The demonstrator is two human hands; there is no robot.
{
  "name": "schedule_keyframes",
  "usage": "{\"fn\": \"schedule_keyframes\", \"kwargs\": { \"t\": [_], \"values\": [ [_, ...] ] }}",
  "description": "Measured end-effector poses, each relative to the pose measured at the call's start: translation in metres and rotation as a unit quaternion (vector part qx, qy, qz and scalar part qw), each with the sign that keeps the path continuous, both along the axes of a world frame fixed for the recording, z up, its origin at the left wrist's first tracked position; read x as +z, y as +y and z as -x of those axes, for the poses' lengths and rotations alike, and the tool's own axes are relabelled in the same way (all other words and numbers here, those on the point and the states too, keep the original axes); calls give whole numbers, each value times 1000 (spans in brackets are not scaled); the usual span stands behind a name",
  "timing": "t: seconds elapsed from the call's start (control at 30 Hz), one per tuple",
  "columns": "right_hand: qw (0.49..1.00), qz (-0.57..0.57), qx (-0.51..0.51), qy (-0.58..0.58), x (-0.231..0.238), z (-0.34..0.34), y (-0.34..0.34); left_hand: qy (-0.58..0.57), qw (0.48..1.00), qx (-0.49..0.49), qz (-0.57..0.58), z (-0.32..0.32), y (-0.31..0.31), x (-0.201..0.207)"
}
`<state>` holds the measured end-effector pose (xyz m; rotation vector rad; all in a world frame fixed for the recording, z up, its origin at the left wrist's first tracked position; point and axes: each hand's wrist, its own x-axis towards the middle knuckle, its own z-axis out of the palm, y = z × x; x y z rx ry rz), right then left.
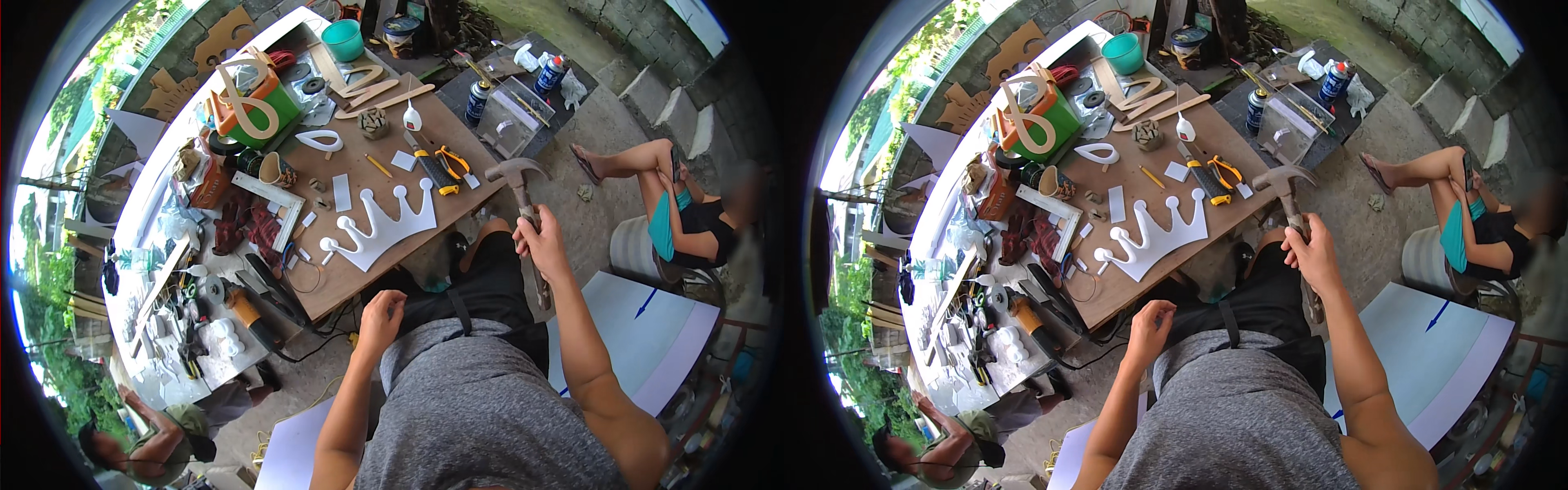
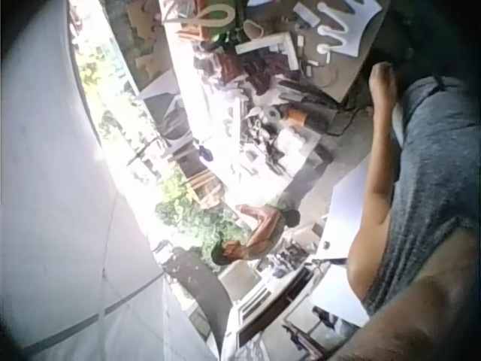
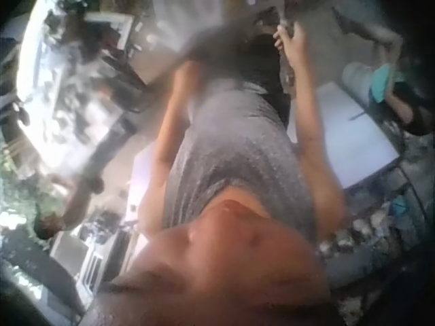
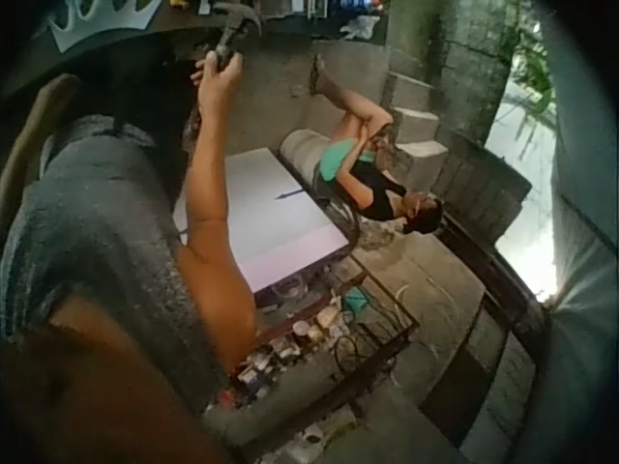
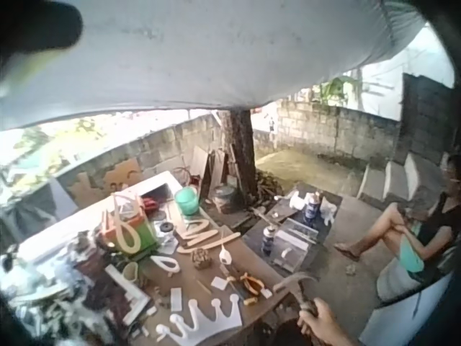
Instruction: Attaching a crown-shaped cutout to a wooden stick using glue and a pencil for marking.
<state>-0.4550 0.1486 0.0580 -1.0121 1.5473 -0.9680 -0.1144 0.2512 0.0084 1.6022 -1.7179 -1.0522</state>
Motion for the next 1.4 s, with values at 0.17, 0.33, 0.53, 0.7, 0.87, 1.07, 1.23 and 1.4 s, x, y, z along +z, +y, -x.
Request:
{"fn": "schedule_keyframes", "kwargs": {
  "t": [0.17, 0.33, 0.53, 0.7, 0.87, 1.07, 1.23, 1.4],
  "values": [
    [1000, 24, 1, -2, -14, 3, -16, -5, 999, 32, -7, 1, 2, 2],
    [998, 29, 33, 52, -36, -3, -69, -17, 999, 21, -20, 7, 15, 1],
    [944, 88, 96, 303, -73, -9, -141, -58, 998, 30, -17, 5, 39, -7],
    [936, 141, 113, 302, -94, -21, -175, -55, 995, 79, -36, 4, 46, -1],
    [953, 131, 110, 248, -104, -21, -188, 88, 978, 106, -155, 23, 27, 44],
    [926, 180, 110, 313, -128, -26, -171, 331, 913, -17, -236, 52, -8, 101],
    [912, 175, 133, 347, -105, -23, -164, 359, 887, -254, -144, 105, -49, 211],
    [916, 158, 151, 336, -102, -23, -171, 409, 812, -416, -5, 164, -71, 240]
  ]
}}
